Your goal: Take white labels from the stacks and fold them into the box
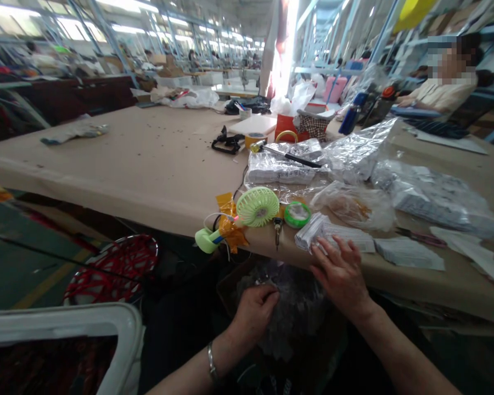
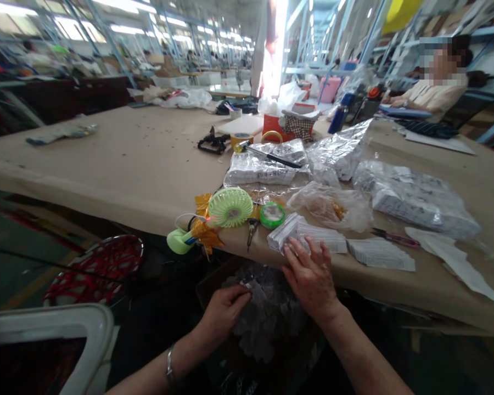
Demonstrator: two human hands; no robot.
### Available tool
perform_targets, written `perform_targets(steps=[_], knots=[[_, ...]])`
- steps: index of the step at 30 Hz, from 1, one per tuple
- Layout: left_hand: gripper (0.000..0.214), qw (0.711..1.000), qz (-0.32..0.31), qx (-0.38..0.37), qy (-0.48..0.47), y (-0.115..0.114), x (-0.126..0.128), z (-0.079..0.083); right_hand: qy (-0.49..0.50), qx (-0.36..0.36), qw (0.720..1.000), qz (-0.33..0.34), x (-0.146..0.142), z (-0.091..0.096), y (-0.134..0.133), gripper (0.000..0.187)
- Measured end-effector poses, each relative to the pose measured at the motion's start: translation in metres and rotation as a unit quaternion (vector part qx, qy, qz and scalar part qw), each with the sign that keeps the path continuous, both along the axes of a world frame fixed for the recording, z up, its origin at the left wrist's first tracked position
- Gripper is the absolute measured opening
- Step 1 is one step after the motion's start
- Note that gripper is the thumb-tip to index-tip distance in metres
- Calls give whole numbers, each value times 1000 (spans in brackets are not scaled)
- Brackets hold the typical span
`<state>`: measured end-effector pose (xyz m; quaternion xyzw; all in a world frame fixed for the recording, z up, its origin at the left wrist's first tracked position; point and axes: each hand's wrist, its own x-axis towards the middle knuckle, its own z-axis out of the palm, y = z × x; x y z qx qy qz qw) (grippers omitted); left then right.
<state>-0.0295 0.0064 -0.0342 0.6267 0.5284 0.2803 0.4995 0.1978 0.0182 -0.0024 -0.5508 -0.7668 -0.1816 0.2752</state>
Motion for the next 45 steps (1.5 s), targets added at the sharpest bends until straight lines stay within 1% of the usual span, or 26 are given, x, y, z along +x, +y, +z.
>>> perform_targets(steps=[3,5,7,9,10,11,12,14,15,16,17,18,19,21,23,25,27,29,30,31,33,38,42,44,45], knots=[[21,999,-2,-21,-29,-4,9,7,17,21,1000,-9,-3,-3,2,19],[19,998,0,-33,-49,-3,16,13,41,28,999,6,0,-1,7,12],[18,996,3,-56,-76,-1,24,20,66,33,997,34,5,0,11,10],[17,987,3,-103,-121,2,34,27,91,49,993,62,11,-1,13,10],[17,978,4,-138,-156,3,39,31,102,59,990,75,13,-2,12,10],[17,963,5,-179,-200,4,45,34,113,68,987,89,15,-3,11,11],[19,942,6,-224,-249,5,50,38,122,73,984,105,16,-4,9,12],[26,886,11,-306,-350,9,60,45,134,67,979,138,15,-4,2,14],[30,857,14,-335,-392,11,65,48,138,59,976,155,13,-3,-3,15],[33,833,17,-353,-427,13,69,49,141,51,974,171,10,-2,-9,16],[33,815,20,-362,-453,15,74,50,142,41,971,187,7,-1,-14,16],[32,804,24,-365,-468,18,78,50,143,33,968,201,3,0,-20,17],[29,801,28,-365,-475,20,81,49,144,28,966,212,0,1,-25,17],[23,806,37,-359,-470,23,87,46,141,16,965,220,-1,2,-33,20],[18,820,50,-356,-444,24,89,44,136,10,970,200,5,2,-34,25],[16,838,61,-360,-406,23,89,42,125,14,982,139,17,2,-30,31],[16,857,67,-358,-365,20,86,41,95,16,994,41,31,1,-23,35],[15,870,67,-350,-341,17,83,41,48,0,998,-47,43,-1,-18,38],[14,874,67,-347,-334,16,82,41,26,-12,997,-71,47,-3,-17,38],[13,877,68,-347,-327,15,81,41,11,-20,997,-79,50,-4,-16,36],[12,880,72,-353,-310,14,81,41,7,-18,998,-64,54,-9,-18,30],[12,882,59,-364,-294,14,85,41,68,30,997,-18,63,-16,-21,20],[15,874,40,-394,-282,15,88,45,157,59,986,10,62,-10,-24,17],[16,861,29,-416,-291,15,90,49,189,58,979,49,53,-4,-30,19],[15,855,20,-421,-304,15,91,50,193,45,977,81,46,-1,-33,20]])
